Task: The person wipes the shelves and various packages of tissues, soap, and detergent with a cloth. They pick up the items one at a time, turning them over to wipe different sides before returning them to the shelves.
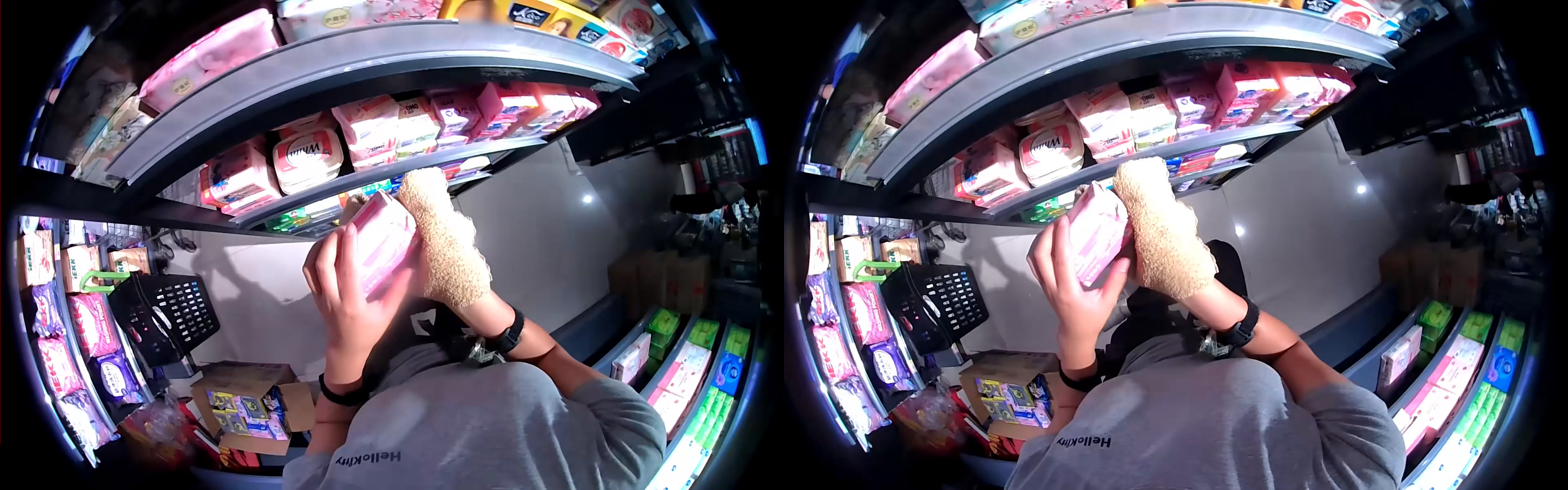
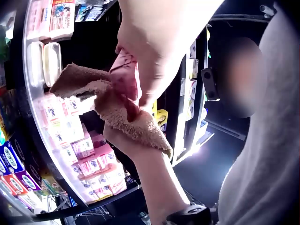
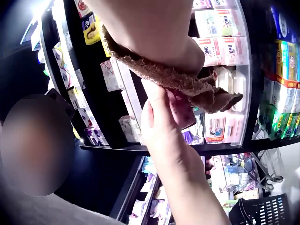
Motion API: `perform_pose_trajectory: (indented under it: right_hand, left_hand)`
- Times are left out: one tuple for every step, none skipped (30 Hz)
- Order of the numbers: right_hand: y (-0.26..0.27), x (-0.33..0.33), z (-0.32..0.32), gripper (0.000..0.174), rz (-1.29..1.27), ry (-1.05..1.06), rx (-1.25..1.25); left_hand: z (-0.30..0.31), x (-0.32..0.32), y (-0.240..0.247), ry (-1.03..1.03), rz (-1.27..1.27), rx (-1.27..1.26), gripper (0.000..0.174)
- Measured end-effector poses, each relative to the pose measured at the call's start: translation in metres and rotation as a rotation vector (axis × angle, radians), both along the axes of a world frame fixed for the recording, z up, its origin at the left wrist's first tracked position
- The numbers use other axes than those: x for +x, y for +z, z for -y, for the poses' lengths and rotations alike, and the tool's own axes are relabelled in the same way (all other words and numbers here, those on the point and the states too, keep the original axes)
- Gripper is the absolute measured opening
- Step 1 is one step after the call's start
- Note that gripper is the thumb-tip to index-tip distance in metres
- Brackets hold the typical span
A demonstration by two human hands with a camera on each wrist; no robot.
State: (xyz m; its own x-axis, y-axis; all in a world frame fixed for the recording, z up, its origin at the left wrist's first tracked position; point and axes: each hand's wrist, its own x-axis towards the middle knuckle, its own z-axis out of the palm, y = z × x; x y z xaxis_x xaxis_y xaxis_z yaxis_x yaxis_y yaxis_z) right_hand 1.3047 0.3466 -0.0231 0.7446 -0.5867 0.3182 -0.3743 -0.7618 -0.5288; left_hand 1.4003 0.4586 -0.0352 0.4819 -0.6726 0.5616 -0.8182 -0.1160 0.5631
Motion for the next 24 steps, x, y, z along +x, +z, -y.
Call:
perform_pose_trajectory:
  right_hand:
    - [-0.001, 0.002, -0.001, 0.068, -0.082, -0.007, 0.082]
    - [-0.004, 0.003, 0.000, 0.068, -0.081, 0.000, 0.084]
    - [-0.007, 0.002, 0.001, 0.068, -0.007, 0.029, 0.049]
    - [-0.011, 0.001, 0.001, 0.068, 0.067, 0.053, 0.016]
    - [-0.014, 0.001, 0.001, 0.068, -0.042, 0.073, 0.065]
    - [-0.011, -0.001, 0.001, 0.068, -0.040, 0.065, 0.063]
    - [-0.007, -0.003, 0.003, 0.066, -0.015, 0.127, -0.028]
    - [-0.001, -0.005, 0.005, 0.064, 0.009, 0.189, -0.125]
    - [0.006, -0.005, 0.006, 0.068, -0.028, 0.203, -0.113]
    - [0.009, -0.005, 0.007, 0.068, -0.023, 0.202, -0.125]
    - [0.012, -0.003, 0.007, 0.071, -0.024, 0.251, 0.048]
    - [0.019, -0.001, 0.006, 0.074, -0.022, 0.301, 0.221]
    - [0.032, -0.007, -0.003, 0.081, 0.203, 0.301, 0.339]
    - [0.021, -0.008, -0.006, 0.081, 0.216, 0.305, 0.322]
    - [-0.002, -0.008, -0.005, 0.085, 0.092, 0.364, 0.312]
    - [-0.013, -0.009, -0.003, 0.089, -0.032, 0.415, 0.299]
    - [0.018, -0.010, -0.002, 0.094, 0.091, 0.483, -0.334]
    - [0.015, -0.018, -0.003, 0.083, 0.121, 0.412, -0.155]
    - [0.022, -0.027, -0.003, 0.069, 0.102, 0.336, -0.082]
    - [0.035, -0.037, -0.006, 0.056, 0.083, 0.258, 0.001]
    - [0.060, -0.042, -0.005, 0.040, -0.067, 0.272, -0.266]
    - [0.062, -0.047, -0.004, 0.035, 0.033, 0.218, -0.363]
    - [0.075, -0.052, -0.010, 0.036, -0.142, 0.176, -0.469]
    - [0.092, -0.056, -0.017, 0.038, -0.322, 0.131, -0.580]
  left_hand:
    - [0.000, 0.002, -0.001, 0.010, 0.002, -0.001, 0.066]
    - [-0.001, 0.004, -0.002, 0.027, -0.012, 0.049, 0.071]
    - [-0.002, 0.006, -0.004, 0.039, -0.028, 0.102, 0.077]
    - [-0.001, 0.010, -0.011, 0.043, -0.036, 0.065, 0.076]
    - [-0.001, 0.011, -0.011, 0.036, -0.024, 0.054, 0.075]
    - [-0.001, 0.011, -0.011, 0.028, -0.009, 0.035, 0.074]
    - [-0.002, 0.009, -0.012, 0.022, -0.025, 0.013, 0.074]
    - [-0.003, 0.007, -0.014, 0.016, -0.040, -0.015, 0.073]
    - [-0.003, 0.006, -0.014, -0.018, -0.055, -0.079, 0.077]
    - [-0.004, 0.006, -0.014, -0.020, -0.049, -0.091, 0.077]
    - [-0.004, 0.006, -0.013, -0.042, -0.047, -0.121, 0.078]
    - [-0.005, 0.006, -0.009, -0.064, -0.041, -0.150, 0.080]
    - [-0.004, 0.005, -0.002, -0.079, -0.023, -0.184, 0.083]
    - [-0.002, 0.004, 0.004, -0.081, -0.007, -0.198, 0.083]
    - [0.000, 0.002, 0.009, -0.162, -0.083, -0.243, 0.082]
    - [0.004, 0.001, 0.013, -0.249, -0.158, -0.288, 0.080]
    - [0.010, -0.001, 0.021, -0.312, -0.209, -0.300, 0.076]
    - [0.016, -0.001, 0.038, -0.394, -0.088, -0.272, 0.074]
    - [0.022, -0.002, 0.043, -0.414, -0.012, -0.280, 0.074]
    - [0.026, -0.006, 0.047, -0.434, 0.059, -0.282, 0.075]
    - [0.027, -0.013, 0.052, -0.454, 0.029, -0.242, 0.076]
    - [0.029, -0.019, 0.062, -0.451, 0.116, -0.199, 0.080]
    - [0.029, -0.022, 0.064, -0.508, 0.105, -0.187, 0.071]
    - [0.030, -0.025, 0.065, -0.563, 0.095, -0.184, 0.063]
